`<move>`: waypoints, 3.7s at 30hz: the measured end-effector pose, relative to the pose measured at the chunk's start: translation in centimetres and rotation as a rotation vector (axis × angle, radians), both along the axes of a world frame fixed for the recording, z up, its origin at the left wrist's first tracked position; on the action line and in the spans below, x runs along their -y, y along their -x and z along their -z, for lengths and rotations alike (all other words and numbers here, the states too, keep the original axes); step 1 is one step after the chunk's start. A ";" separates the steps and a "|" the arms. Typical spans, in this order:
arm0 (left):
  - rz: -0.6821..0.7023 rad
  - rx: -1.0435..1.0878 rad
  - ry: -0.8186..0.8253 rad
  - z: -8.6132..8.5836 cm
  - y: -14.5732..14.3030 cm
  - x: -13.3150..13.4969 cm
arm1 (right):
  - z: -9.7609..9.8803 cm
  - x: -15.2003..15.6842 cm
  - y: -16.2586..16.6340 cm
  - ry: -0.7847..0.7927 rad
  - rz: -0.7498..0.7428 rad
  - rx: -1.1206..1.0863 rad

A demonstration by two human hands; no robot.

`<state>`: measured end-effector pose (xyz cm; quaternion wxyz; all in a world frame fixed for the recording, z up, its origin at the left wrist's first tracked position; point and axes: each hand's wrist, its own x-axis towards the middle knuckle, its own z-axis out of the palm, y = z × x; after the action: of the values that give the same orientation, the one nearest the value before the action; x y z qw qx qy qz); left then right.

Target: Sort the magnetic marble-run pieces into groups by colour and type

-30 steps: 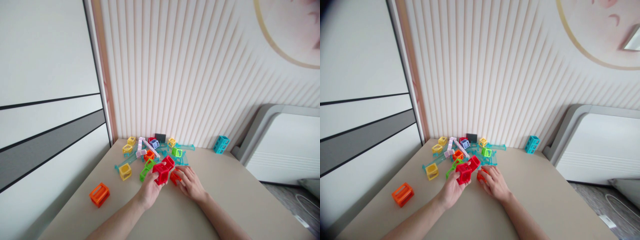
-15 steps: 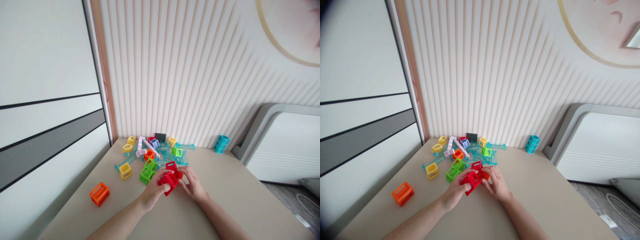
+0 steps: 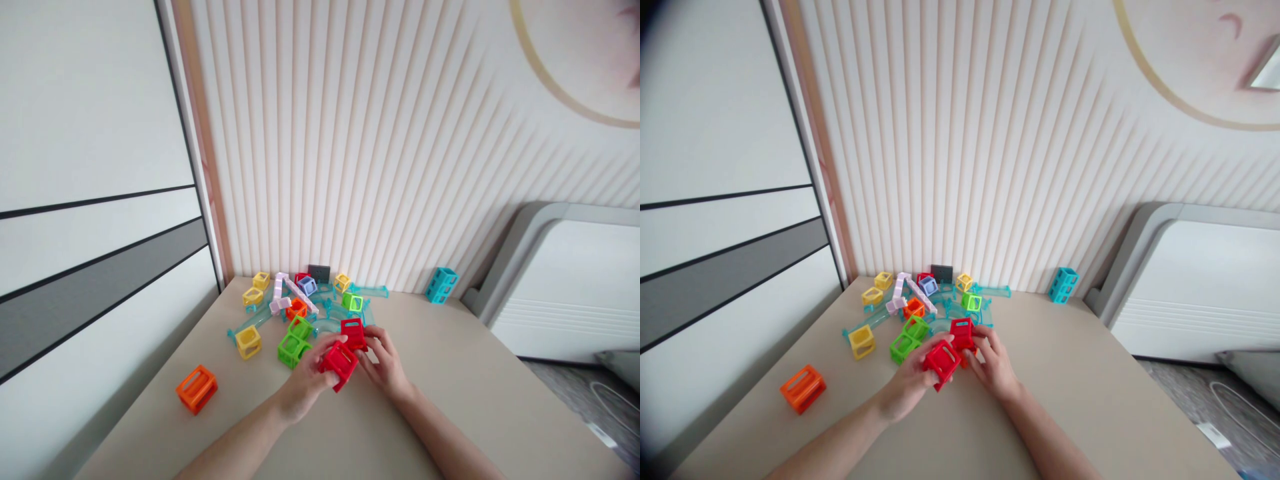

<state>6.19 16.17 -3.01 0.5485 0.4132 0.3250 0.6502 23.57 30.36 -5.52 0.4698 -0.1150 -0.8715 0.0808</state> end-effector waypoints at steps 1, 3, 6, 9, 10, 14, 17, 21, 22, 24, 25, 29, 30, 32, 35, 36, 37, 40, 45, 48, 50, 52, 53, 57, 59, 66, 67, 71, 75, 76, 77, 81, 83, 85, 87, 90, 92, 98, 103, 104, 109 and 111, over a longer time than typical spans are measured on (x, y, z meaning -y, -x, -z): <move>-0.042 0.017 0.002 0.1 0.1 -0.1 | 0.0 -0.1 0.0 -0.004 0.014 -0.016; -0.148 0.062 0.008 0.2 0.3 -0.2 | 0.1 -0.3 -0.2 -0.010 0.039 -0.053; -0.299 0.114 0.007 0.3 0.5 -0.6 | 0.0 -0.4 -0.3 -0.003 0.049 -0.099; -0.365 0.115 0.006 0.3 0.4 -0.9 | 0.0 -0.2 -0.5 -0.001 0.031 -0.110; -0.370 0.109 0.004 0.3 0.3 -1.0 | 0.0 -0.1 -0.5 -0.006 0.022 -0.109; -0.340 0.090 -0.003 0.0 0.1 -1.0 | 0.0 0.6 -0.5 -0.052 -0.050 -0.099; -0.298 0.066 -0.014 -0.2 0.0 -0.8 | -0.3 1.1 -0.3 -0.074 -0.113 -0.093; -0.257 0.037 -0.034 -0.2 -0.1 -0.6 | -0.8 1.6 0.0 -0.065 -0.190 -0.085; -0.251 0.035 -0.039 -0.2 -0.1 -0.6 | -0.9 1.7 0.0 -0.060 -0.199 -0.082; -0.245 0.037 -0.048 -0.1 0.0 -0.6 | -0.9 1.7 -0.1 -0.047 -0.202 -0.059; -0.246 0.041 -0.052 0.0 0.0 -0.6 | -0.8 1.7 -0.1 -0.042 -0.199 -0.048; -0.239 0.064 -0.037 0.0 0.0 -0.5 | -0.6 1.7 -0.2 -0.065 -0.171 -0.036; -0.222 0.066 -0.023 -0.1 0.0 -0.4 | -0.6 1.8 -0.2 -0.080 -0.161 -0.044; -0.159 0.059 -0.008 -0.4 0.1 -0.1 | -0.6 1.8 -0.3 -0.116 -0.147 -0.058; -0.054 0.036 -0.064 -0.6 0.2 0.2 | -0.7 2.0 -0.3 -0.152 -0.141 -0.062; -0.036 0.030 -0.091 -0.5 0.2 0.2 | -0.8 2.0 -0.3 -0.160 -0.146 -0.063; -0.032 0.022 -0.106 -0.4 0.3 0.2 | -0.9 2.1 -0.3 -0.169 -0.157 -0.062; -0.066 -0.037 -0.065 0.3 0.3 0.0 | -1.1 2.3 0.0 -0.206 -0.241 -0.035; -0.099 -0.133 0.005 0.9 0.4 -0.3 | -1.5 2.4 0.4 -0.204 -0.313 0.055; -0.113 -0.181 0.005 0.9 0.5 -0.4 | -1.5 2.4 0.3 -0.178 -0.303 0.088; -0.108 -0.190 0.010 0.9 0.5 -0.5 | -1.4 2.3 0.3 -0.166 -0.320 0.088; -0.096 -0.188 0.015 0.9 0.5 -0.4 | -1.1 2.2 0.2 -0.152 -0.348 0.081; -0.092 -0.187 0.016 0.9 0.5 -0.4 | -1.0 2.1 0.2 -0.148 -0.360 0.076; -0.081 -0.193 0.028 1.0 0.6 -0.4 | -1.0 1.9 0.1 -0.131 -0.360 0.114; -0.079 -0.187 0.033 0.9 0.6 -0.3 | -1.3 2.0 0.0 -0.121 -0.354 0.158; -0.091 -0.171 -0.005 0.3 0.0 -0.1 | -2.0 3.3 0.3 0.009 -0.354 0.074; -0.098 -0.167 -0.012 0.3 0.0 -0.1 | -1.9 3.4 0.3 0.043 -0.347 0.068; -0.082 -0.191 -0.015 -0.2 -0.1 0.0 | -1.4 3.6 0.1 0.106 -0.334 0.123; -0.093 -0.384 -0.024 -2.5 0.5 0.2 | -1.2 3.4 -0.3 0.123 -0.282 0.143; -0.114 -0.468 -0.030 -3.3 0.8 0.0 | -1.3 3.4 -0.3 0.153 -0.268 0.140; -0.122 -0.565 -0.039 -4.2 1.4 -0.4 | -1.4 3.4 -0.4 0.199 -0.262 0.135; -0.291 -0.894 -0.158 -7.4 5.7 -4.2 | -1.6 3.1 0.0 0.464 -0.253 0.060; -0.461 -1.124 -0.141 -8.3 8.9 -7.4 | -1.6 2.8 0.4 0.564 -0.216 -0.012; -0.528 -1.466 0.008 -8.6 12.0 -10.7 | -1.4 2.5 0.7 0.624 -0.169 -0.082; -0.508 -1.563 0.095 -8.3 14.4 -13.5 | -1.2 2.2 0.8 0.646 -0.129 -0.137; -0.446 -1.662 0.197 -7.0 16.0 -16.2 | -1.1 2.1 0.9 0.582 -0.104 -0.138; -0.396 -1.707 0.246 -5.9 16.0 -17.3 | -1.1 2.0 0.8 0.493 -0.090 -0.103; -0.308 -1.800 0.350 -3.7 15.4 -19.1 | -1.5 2.1 0.3 0.323 -0.094 0.039; -0.325 -1.836 0.366 -3.3 15.2 -19.4 | -2.0 2.3 0.1 0.256 -0.118 0.132; -0.330 -1.841 0.366 -3.3 15.1 -19.4 | -2.0 2.3 0.0 0.246 -0.116 0.139; -0.338 -1.853 0.341 -3.3 15.3 -19.6 | -1.8 2.3 -0.1 0.232 -0.106 0.169; -0.345 -1.856 0.330 -3.3 15.4 -19.8 | -1.8 2.2 -0.1 0.224 -0.102 0.169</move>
<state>-9.17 35.99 0.26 0.0204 0.6277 0.7739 0.0817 23.66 28.16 -3.76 0.3744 -0.1286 -0.8982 0.1914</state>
